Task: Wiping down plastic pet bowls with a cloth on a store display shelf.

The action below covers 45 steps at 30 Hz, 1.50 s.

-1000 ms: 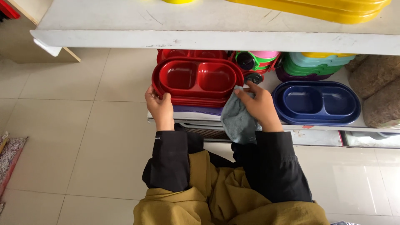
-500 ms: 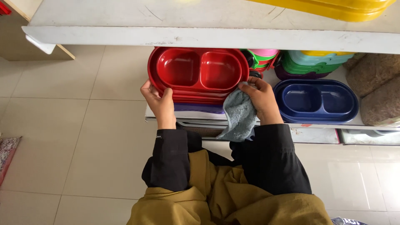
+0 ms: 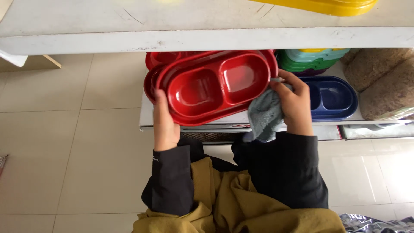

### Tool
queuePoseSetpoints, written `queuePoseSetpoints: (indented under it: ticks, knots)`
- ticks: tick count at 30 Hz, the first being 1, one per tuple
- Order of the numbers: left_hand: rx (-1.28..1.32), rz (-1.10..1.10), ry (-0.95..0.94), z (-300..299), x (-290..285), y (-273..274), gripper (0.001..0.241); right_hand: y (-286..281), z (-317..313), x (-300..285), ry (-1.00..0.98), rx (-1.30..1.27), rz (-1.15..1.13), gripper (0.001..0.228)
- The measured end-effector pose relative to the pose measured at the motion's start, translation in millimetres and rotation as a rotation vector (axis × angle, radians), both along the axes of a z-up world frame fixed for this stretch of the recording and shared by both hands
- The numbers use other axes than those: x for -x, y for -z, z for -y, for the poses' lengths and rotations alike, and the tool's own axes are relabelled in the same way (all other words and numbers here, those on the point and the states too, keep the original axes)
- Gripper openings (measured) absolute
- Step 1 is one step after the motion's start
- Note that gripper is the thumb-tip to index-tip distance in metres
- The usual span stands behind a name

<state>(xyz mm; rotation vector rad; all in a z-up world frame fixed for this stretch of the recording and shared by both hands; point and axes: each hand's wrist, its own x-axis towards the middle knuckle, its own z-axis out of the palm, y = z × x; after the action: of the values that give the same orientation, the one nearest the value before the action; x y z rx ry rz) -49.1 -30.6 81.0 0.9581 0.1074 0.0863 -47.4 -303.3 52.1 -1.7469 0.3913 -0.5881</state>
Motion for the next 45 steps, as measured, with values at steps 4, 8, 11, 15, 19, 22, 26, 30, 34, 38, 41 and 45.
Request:
queuePoseSetpoints:
  ticks: [4, 8, 11, 15, 19, 22, 26, 30, 34, 38, 41, 45]
  knots:
    - [-0.116, 0.029, -0.031, 1, 3, 28, 0.049, 23, 38, 2, 0.007, 0.029, 0.183, 0.032]
    - [-0.113, 0.131, -0.100, 19, 11, 7, 0.052, 9, 35, 15, -0.002, -0.200, 0.426, 0.046]
    - [-0.192, 0.182, -0.116, 26, 10, 10, 0.056, -34, -23, 35, -0.082, 0.063, 0.509, 0.045]
    - [-0.315, 0.224, -0.095, 29, -4, 75, 0.050, -47, -90, 37, -0.211, 0.339, 0.500, 0.032]
    - [-0.151, 0.182, -0.121, 45, 2, 71, 0.046, -32, -120, 32, -0.239, 0.575, 0.406, 0.057]
    - [-0.097, 0.235, -0.147, 50, 11, 38, 0.048, -28, -132, 35, -0.188, 0.686, 0.366, 0.066]
    - [-0.154, 0.302, -0.193, 48, 16, 32, 0.051, -17, -140, 36, -0.110, 0.862, 0.345, 0.060]
    - [-0.113, 0.314, -0.166, 41, 12, 28, 0.049, -7, -133, 31, -0.289, 0.686, 0.391, 0.053]
    - [-0.089, 0.329, -0.105, 35, 10, 20, 0.057, -31, -131, 44, -0.508, 0.495, 0.405, 0.054]
    - [-0.183, 0.314, -0.157, 20, 5, 42, 0.049, -43, -117, 54, -0.669, 0.664, 0.258, 0.055]
    - [-0.366, 0.336, -0.209, 16, 6, 44, 0.049, -35, -108, 52, -0.455, 0.972, 0.148, 0.045]
    - [-0.373, 0.332, -0.129, 40, 16, 30, 0.053, -27, -110, 43, -0.031, 1.131, 0.198, 0.041]
